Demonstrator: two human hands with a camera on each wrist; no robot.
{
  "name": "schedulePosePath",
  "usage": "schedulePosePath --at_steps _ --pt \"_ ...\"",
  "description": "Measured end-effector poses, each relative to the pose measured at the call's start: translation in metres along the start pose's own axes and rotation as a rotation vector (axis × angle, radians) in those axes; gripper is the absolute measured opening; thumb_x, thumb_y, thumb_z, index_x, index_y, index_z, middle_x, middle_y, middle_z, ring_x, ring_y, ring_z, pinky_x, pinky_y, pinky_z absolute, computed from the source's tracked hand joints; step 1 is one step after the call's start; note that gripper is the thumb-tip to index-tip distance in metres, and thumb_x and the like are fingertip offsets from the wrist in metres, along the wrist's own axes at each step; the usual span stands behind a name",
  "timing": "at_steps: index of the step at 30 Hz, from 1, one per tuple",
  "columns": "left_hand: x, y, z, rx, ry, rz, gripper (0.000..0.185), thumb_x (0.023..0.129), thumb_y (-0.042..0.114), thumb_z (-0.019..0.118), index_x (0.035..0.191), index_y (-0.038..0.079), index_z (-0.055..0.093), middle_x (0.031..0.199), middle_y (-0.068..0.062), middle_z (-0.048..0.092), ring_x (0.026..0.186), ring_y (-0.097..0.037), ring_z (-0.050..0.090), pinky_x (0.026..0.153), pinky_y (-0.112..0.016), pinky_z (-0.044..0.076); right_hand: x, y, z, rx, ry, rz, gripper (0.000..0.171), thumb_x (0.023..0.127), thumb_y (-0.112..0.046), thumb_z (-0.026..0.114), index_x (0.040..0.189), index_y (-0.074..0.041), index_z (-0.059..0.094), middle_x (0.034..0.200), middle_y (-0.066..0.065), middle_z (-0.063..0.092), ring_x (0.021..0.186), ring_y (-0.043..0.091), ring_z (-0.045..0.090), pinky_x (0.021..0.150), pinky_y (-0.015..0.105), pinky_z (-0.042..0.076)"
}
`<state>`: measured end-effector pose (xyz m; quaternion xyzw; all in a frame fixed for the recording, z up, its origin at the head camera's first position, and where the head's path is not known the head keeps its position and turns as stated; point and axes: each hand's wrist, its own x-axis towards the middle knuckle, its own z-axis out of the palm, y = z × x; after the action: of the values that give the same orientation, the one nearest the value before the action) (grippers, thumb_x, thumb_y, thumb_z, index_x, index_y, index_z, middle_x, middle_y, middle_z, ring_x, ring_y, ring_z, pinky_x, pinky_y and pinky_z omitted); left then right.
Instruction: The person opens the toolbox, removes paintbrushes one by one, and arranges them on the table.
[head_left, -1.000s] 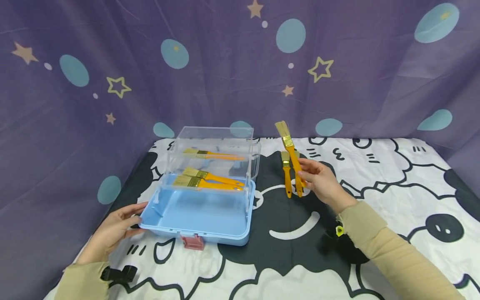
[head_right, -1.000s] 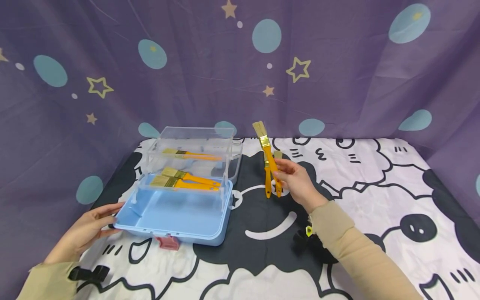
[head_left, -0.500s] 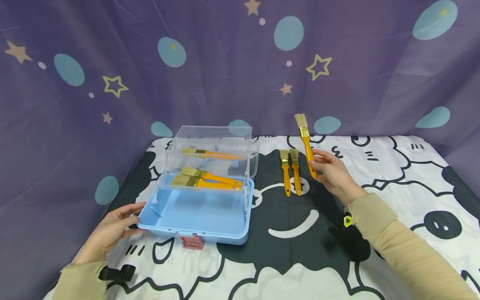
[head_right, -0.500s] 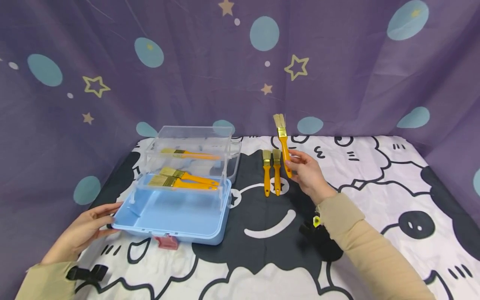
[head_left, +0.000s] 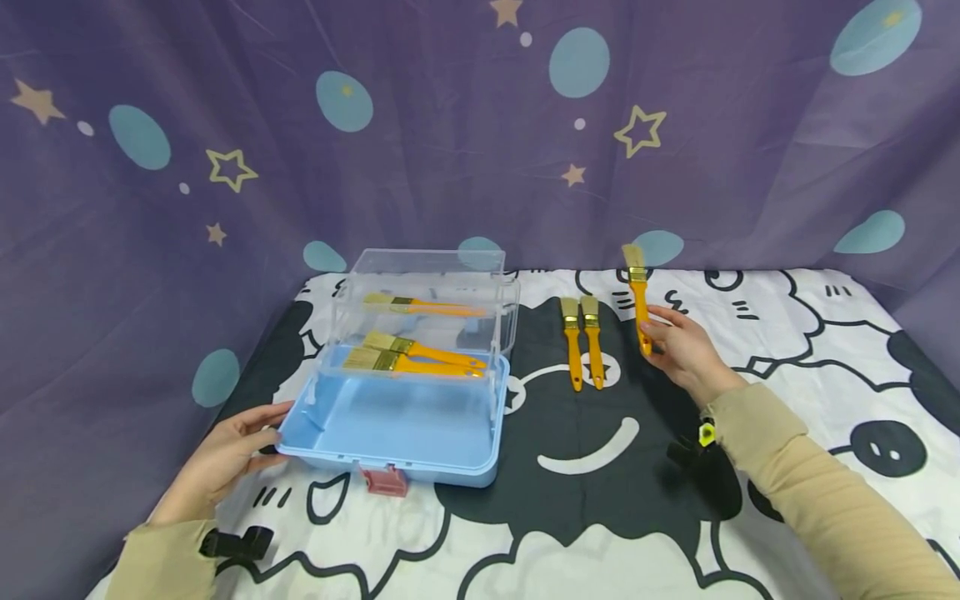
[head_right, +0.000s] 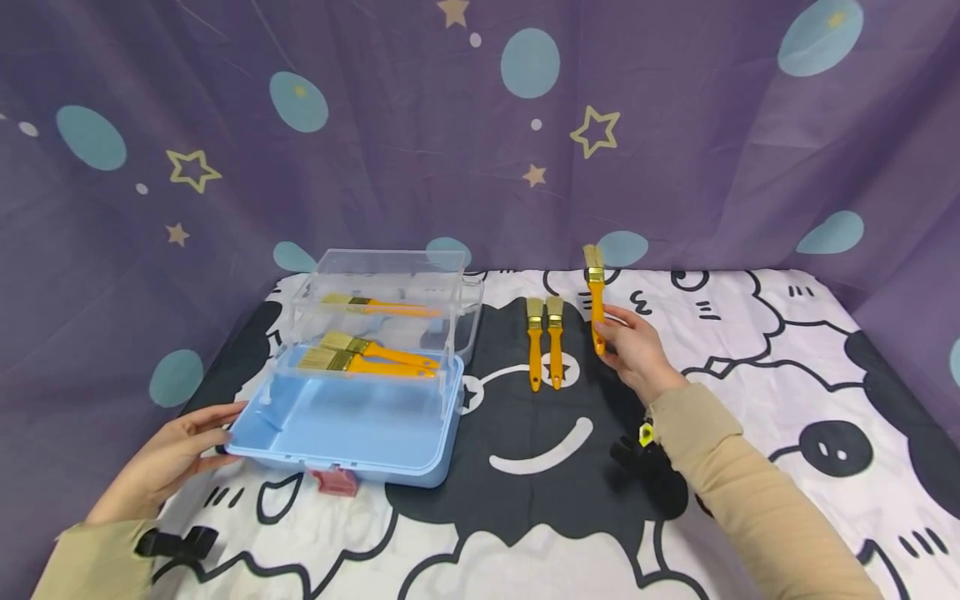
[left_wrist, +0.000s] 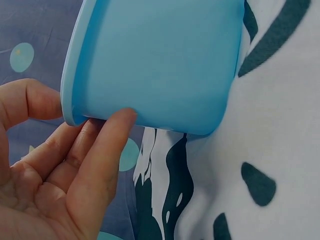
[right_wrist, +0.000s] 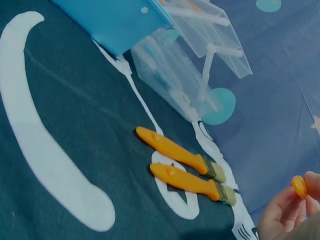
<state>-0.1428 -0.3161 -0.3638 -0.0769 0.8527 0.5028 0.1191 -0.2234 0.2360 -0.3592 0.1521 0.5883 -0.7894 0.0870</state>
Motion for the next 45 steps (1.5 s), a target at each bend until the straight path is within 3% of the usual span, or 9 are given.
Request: schedulePosePath --at_steps 5,12,15,19,24,31,38,45 --pt "0.000 0.001 0.001 0.005 0.004 0.001 0.059 0.090 0.001 0.044 0.145 -0.010 0.025 0.146 -0.034 0.028 0.086 0.009 0.055 0.073 -0.029 0.057 0.001 0.001 -0.005 -0.009 -0.004 0.014 0.032 0.095 -0.011 0.052 0.125 -0.022 0.046 0.099 -0.010 0.052 0.086 0.005 0.051 0.072 0.021 0.046" --pt "0.001 0.002 0.000 -0.001 0.006 0.001 0.059 0.090 0.001 0.043 0.145 -0.010 0.025 0.146 -0.034 0.027 0.086 0.008 0.055 0.073 -0.028 0.057 0.005 0.008 -0.009 -0.034 -0.007 0.018 0.023 0.094 -0.008 0.051 0.112 -0.022 0.050 0.084 -0.011 0.055 0.077 0.005 0.050 0.065 0.020 0.046" --pt "0.000 0.002 0.000 0.001 0.003 -0.001 0.059 0.091 0.002 0.043 0.145 -0.009 0.025 0.146 -0.034 0.027 0.086 0.008 0.056 0.073 -0.028 0.057 0.007 0.012 -0.010 -0.122 0.014 0.055 0.033 0.093 -0.009 0.053 0.125 -0.017 0.048 0.087 -0.009 0.053 0.075 0.005 0.050 0.065 0.020 0.047" --pt "0.000 0.002 0.000 0.009 0.000 -0.006 0.058 0.091 0.002 0.043 0.145 -0.009 0.024 0.146 -0.034 0.027 0.086 0.007 0.056 0.073 -0.028 0.057 0.009 0.015 -0.010 -0.261 0.036 0.103 0.055 0.093 -0.012 0.053 0.145 -0.008 0.033 0.097 -0.005 0.047 0.078 0.006 0.049 0.067 0.021 0.049" --pt "-0.001 0.000 0.000 0.004 -0.005 -0.011 0.058 0.091 0.002 0.043 0.145 -0.009 0.024 0.146 -0.034 0.028 0.086 0.006 0.057 0.074 -0.029 0.057 0.011 0.018 -0.008 -0.333 0.051 0.121 0.059 0.094 -0.012 0.053 0.148 -0.005 0.029 0.100 -0.003 0.047 0.079 0.006 0.048 0.067 0.022 0.049" --pt "-0.003 -0.002 0.001 -0.004 -0.009 -0.021 0.058 0.091 0.002 0.044 0.145 -0.009 0.024 0.146 -0.033 0.028 0.086 0.005 0.058 0.073 -0.029 0.057 0.013 0.024 -0.004 -0.369 0.079 0.156 0.059 0.094 -0.012 0.054 0.147 -0.005 0.031 0.106 0.000 0.046 0.081 0.009 0.046 0.066 0.021 0.048" --pt "-0.002 -0.001 0.001 0.000 -0.010 -0.023 0.058 0.092 0.003 0.043 0.146 -0.009 0.024 0.145 -0.033 0.030 0.086 0.004 0.059 0.073 -0.030 0.057 0.017 0.024 -0.001 -0.375 0.118 0.165 0.057 0.092 -0.013 0.057 0.145 -0.004 0.035 0.101 0.000 0.047 0.078 0.008 0.048 0.064 0.020 0.049" --pt "-0.002 0.000 0.000 -0.004 -0.002 -0.014 0.058 0.092 0.003 0.044 0.145 -0.009 0.025 0.144 -0.033 0.031 0.086 0.003 0.059 0.073 -0.030 0.057 0.018 0.022 0.001 -0.402 0.098 0.158 0.056 0.092 -0.014 0.057 0.143 -0.004 0.036 0.106 0.003 0.046 0.084 0.011 0.046 0.067 0.021 0.049"
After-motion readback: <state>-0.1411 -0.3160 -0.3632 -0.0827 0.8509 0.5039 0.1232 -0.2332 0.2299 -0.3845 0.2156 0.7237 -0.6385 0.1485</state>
